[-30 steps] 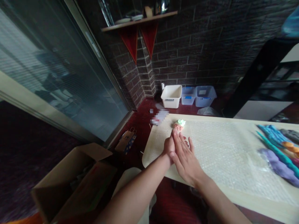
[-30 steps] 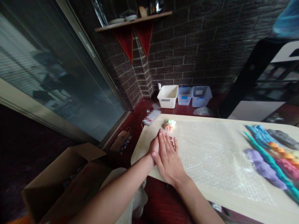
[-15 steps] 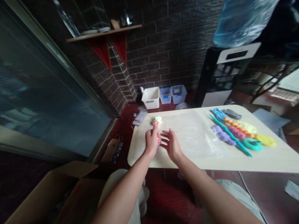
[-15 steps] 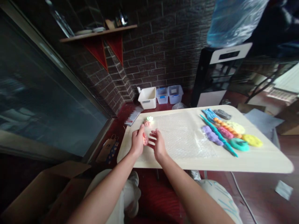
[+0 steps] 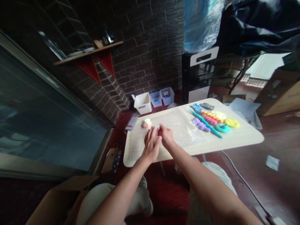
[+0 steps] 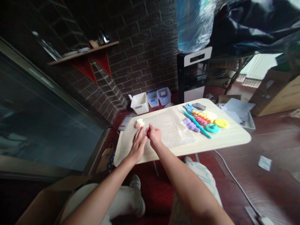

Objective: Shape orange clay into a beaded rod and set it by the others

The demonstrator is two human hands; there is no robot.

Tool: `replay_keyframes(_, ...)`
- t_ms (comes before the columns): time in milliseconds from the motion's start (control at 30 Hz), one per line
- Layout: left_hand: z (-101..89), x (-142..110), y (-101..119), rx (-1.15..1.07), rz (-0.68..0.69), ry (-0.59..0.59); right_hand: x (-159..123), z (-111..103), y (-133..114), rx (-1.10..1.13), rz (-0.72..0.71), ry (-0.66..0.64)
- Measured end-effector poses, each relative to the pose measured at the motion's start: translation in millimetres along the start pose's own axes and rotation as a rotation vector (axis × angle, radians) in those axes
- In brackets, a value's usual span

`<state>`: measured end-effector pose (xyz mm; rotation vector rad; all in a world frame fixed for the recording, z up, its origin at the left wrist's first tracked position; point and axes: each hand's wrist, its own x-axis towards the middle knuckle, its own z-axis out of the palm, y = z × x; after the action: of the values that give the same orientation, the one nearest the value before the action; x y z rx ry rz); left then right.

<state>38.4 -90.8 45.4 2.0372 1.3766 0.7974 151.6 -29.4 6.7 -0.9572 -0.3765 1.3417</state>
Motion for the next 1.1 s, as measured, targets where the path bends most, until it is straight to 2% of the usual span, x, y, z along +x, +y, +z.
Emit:
replay_keyframes(100,-26.0,-3.1,-7.0,-0.145,-0.142,0.104,3.6,-2.5,-11.8,0.012,0.009,0.052)
replay_keyframes(200,-55.2,-12.6,-16.1,-0.150,-0.183,0.129,3.6,-3.0,-19.8,0.013,0.020,0.062)
replay_keyframes(333,-88.0,-29.0,-20.6,-0.163,-0.238,0.178,-4.4,-2.7,-25.3,-0.007,0.050,0.000)
replay_keyframes(433,-103.4,-36.0,-14.0,-0.200,-0.262,0.201,-12.0,-10.1,-30.8,-0.031,0.098,-0.075)
replay_keyframes(533,-109.7,-36.6,-5.3,-0.248,-0.270,0.196,-16.5,-24.6,-36.6,-0.066,0.141,-0.122)
replay_keyframes(633,-106.5,-34.3,-3.1,-0.306,-0.287,0.170,-18.0,-37.1,-38.9,-0.109,0.135,-0.110)
replay_keyframes(733,-96.0,-33.6,-10.9,-0.378,-0.327,0.140,-17.4,-37.1,-35.9,-0.157,0.100,-0.072)
replay_keyframes(867,-73.9,-35.9,-29.7,-0.522,-0.423,0.109,-16.8,-16.5,-24.0,-0.260,0.065,-0.064)
replay_keyframes(967,-48.5,-32.6,-39.6,-0.684,-0.514,0.097,-23.2,-0.4,-14.9,-0.367,0.022,-0.087)
replay_keyframes(1000,-39.2,-29.1,-41.6,-0.742,-0.539,0.094,-27.1,2.9,-11.9,-0.431,-0.015,-0.090)
replay_keyframes(1033,-30.6,-24.2,-43.7,-0.835,-0.573,0.080,-31.7,5.0,-8.3,-0.607,-0.135,-0.126)
replay_keyframes(1100,-20.5,-10.8,-51.1,-1.236,-0.714,0.048,-40.7,7.1,3.3,-0.864,-0.348,-0.233)
